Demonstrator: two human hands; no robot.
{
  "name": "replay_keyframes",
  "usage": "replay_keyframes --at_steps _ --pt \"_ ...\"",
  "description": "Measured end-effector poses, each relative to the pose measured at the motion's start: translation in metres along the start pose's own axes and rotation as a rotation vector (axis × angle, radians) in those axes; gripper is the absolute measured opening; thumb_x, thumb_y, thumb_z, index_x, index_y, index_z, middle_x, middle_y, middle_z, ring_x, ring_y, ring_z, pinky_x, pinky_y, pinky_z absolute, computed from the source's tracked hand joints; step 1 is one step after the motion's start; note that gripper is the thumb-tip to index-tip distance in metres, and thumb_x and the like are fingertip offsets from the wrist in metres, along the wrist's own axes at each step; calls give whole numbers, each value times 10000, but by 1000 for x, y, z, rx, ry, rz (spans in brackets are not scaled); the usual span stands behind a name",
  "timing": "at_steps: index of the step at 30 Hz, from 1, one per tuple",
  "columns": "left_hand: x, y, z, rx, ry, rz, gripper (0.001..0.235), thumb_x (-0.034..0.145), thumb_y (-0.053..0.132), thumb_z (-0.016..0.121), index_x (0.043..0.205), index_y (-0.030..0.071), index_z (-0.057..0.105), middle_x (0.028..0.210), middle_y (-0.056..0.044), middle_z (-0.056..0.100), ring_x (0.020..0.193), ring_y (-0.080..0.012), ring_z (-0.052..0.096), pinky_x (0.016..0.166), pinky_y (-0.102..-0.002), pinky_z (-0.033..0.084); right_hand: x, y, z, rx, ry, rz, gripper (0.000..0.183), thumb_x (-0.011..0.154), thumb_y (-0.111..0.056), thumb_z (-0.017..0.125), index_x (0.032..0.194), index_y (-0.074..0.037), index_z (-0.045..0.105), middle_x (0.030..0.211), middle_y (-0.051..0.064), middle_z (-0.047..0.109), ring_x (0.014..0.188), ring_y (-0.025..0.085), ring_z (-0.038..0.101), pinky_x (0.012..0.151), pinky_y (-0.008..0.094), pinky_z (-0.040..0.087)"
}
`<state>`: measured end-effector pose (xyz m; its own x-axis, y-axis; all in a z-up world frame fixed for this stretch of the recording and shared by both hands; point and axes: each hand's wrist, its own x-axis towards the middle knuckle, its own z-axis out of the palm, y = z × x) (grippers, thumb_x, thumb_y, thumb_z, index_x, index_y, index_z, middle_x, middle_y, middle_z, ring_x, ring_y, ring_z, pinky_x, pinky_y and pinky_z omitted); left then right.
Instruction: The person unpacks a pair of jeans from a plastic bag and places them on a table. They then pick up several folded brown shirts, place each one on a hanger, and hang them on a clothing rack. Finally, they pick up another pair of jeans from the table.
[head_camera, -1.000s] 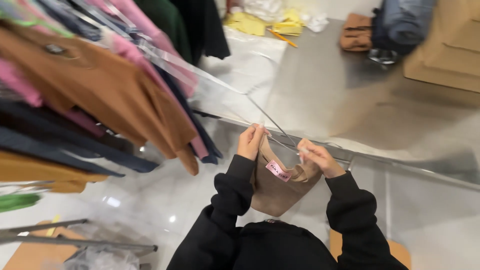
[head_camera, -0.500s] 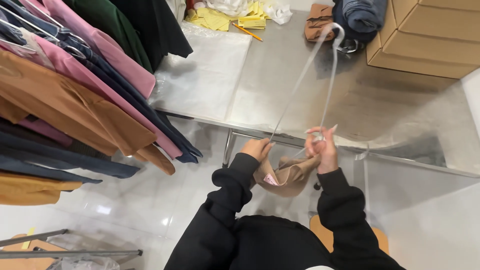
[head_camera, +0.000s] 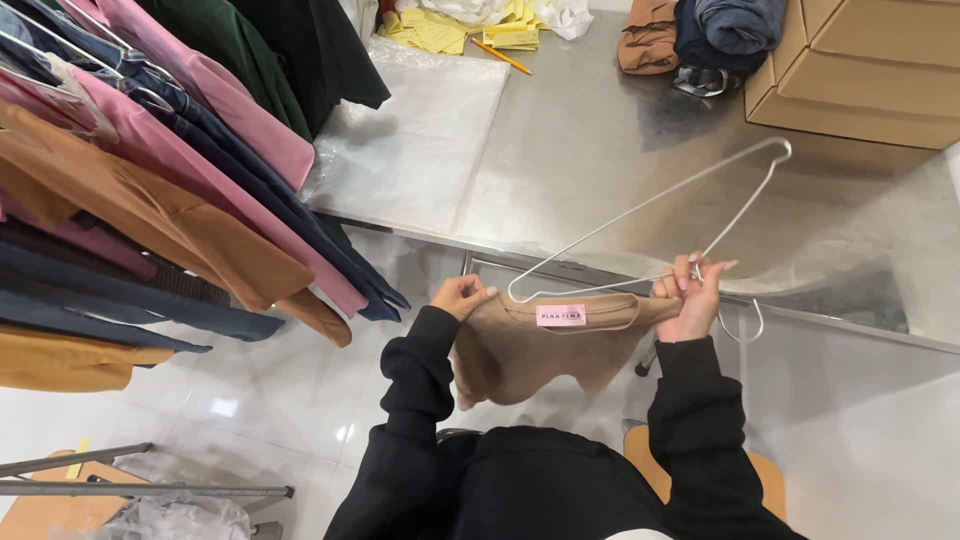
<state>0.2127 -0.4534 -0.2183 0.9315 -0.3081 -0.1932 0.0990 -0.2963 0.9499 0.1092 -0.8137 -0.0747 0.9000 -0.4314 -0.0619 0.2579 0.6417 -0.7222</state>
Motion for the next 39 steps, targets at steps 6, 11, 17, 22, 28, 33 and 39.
replay_keyframes --at_steps 6,11,17,22,28,33,39 --pt "-7 27 -8 -11 64 12 366 851 468 836 780 135 700 636 -36 622 619 -144 580 574 -281 484 -5 -9 27 -185 -111 -76 415 1026 -652 271 1020 -288 471 660 -56 196 467 66 220 453 185 225" --pt "-8 40 -14 40 101 71 328 850 508 828 836 193 738 683 17 635 638 -119 595 630 -264 496 -1 -7 26 -242 -178 -108 407 1028 -656 230 1062 -302 429 652 -49 216 449 72 236 447 186 257" --pt "-27 94 -5 -7 87 192 293 982 396 711 975 104 713 804 -98 664 803 -216 626 775 -384 533 10 14 9 -492 -345 -122 507 1085 -607 222 929 -225 517 539 -38 355 408 64 336 452 164 322" --pt "-16 104 1 34 195 331 277 1019 396 660 960 127 684 801 -74 633 806 -214 631 774 -348 532 -4 -2 39 -990 -643 -74 375 1044 -312 499 782 -122 688 475 16 525 460 103 359 473 231 325" --pt "-40 139 -11 40 305 461 268 1012 338 674 870 111 664 733 -63 583 719 -194 586 732 -325 516 15 -24 37 -1112 -695 47 426 1054 -298 516 720 -104 698 496 1 513 531 90 341 527 231 286" --pt "-42 132 -23 16 438 536 252 1019 303 668 859 108 659 721 -69 570 710 -188 578 711 -327 509 11 -44 60 -1221 -747 258 419 1004 -311 580 677 -74 691 508 22 489 520 103 347 507 249 314" --pt "-56 154 -26 -22 605 587 301 1069 271 590 818 106 611 702 -58 507 681 -157 538 695 -290 480 17 -44 55 -1167 -653 168 341 1003 -199 568 747 -59 745 531 13 496 581 112 365 588 263 319"
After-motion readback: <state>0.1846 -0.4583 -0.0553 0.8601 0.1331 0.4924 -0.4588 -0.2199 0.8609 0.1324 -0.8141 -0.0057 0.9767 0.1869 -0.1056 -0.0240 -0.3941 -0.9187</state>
